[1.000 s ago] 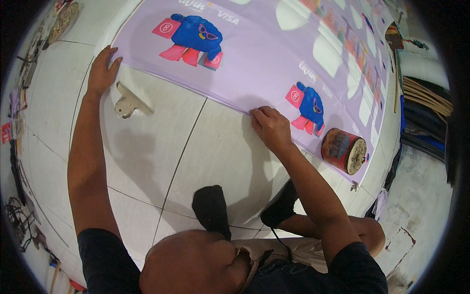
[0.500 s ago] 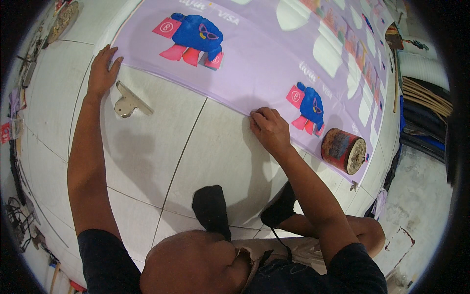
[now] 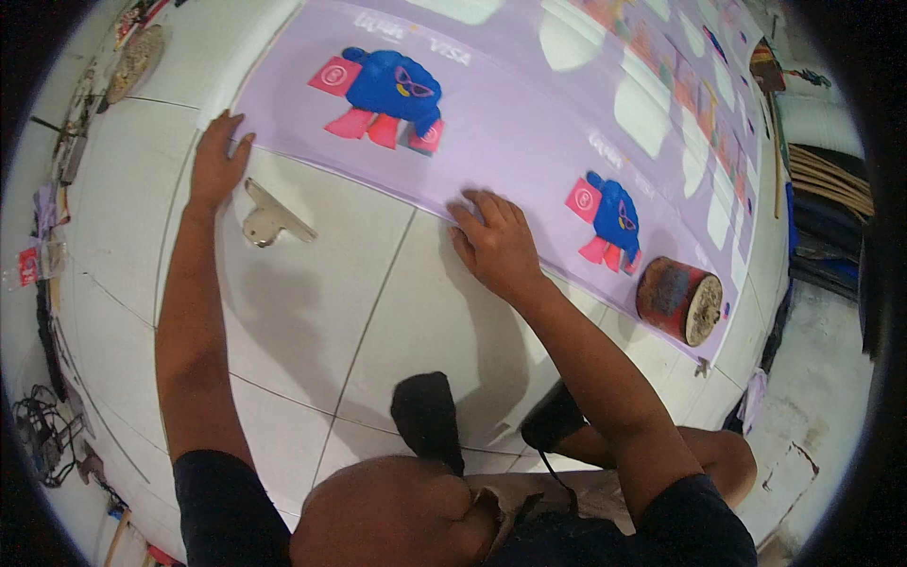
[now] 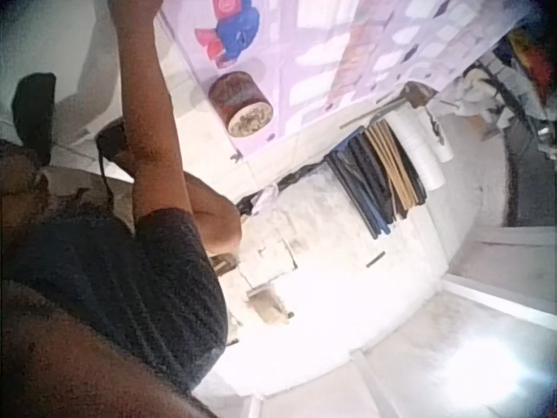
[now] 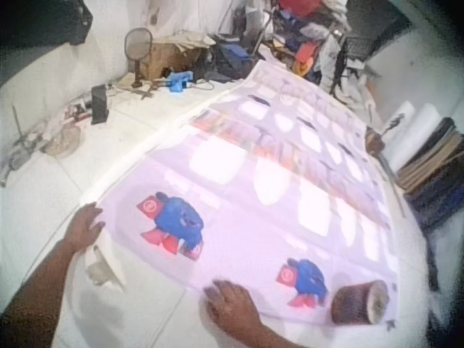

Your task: The person cuts a large printed textile sheet using shears after securing the edge with a metal clip.

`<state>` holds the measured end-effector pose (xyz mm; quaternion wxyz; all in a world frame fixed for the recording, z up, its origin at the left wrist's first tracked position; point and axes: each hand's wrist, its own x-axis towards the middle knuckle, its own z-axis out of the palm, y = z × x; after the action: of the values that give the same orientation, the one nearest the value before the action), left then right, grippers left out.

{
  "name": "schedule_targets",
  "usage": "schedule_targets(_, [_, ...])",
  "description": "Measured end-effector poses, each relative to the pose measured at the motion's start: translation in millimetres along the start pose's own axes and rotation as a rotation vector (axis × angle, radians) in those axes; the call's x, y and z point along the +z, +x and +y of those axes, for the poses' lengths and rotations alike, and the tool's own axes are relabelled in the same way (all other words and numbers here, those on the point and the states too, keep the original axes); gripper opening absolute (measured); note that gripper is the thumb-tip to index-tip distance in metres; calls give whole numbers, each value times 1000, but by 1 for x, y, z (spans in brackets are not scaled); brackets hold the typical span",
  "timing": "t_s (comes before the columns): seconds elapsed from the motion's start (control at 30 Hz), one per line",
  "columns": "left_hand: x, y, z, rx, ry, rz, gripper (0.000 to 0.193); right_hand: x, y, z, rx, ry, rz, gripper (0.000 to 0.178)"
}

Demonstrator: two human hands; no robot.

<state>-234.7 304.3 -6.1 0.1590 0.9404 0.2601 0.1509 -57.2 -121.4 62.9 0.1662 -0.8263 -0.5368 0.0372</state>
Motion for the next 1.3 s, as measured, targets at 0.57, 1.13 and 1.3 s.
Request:
schedule_targets(0.57, [-61, -118, 95, -853, -436, -240, 50, 17, -8, 2, -14, -44, -33, 41])
schedule_targets(1.13, [-2, -173, 206, -845, -1024, -162, 39, 20, -14, 3, -44, -25, 64, 43])
schedule_targets(1.3, [-6, -160, 255, -812, -1009, -456, 59, 18, -16, 10, -18, -19, 6, 45])
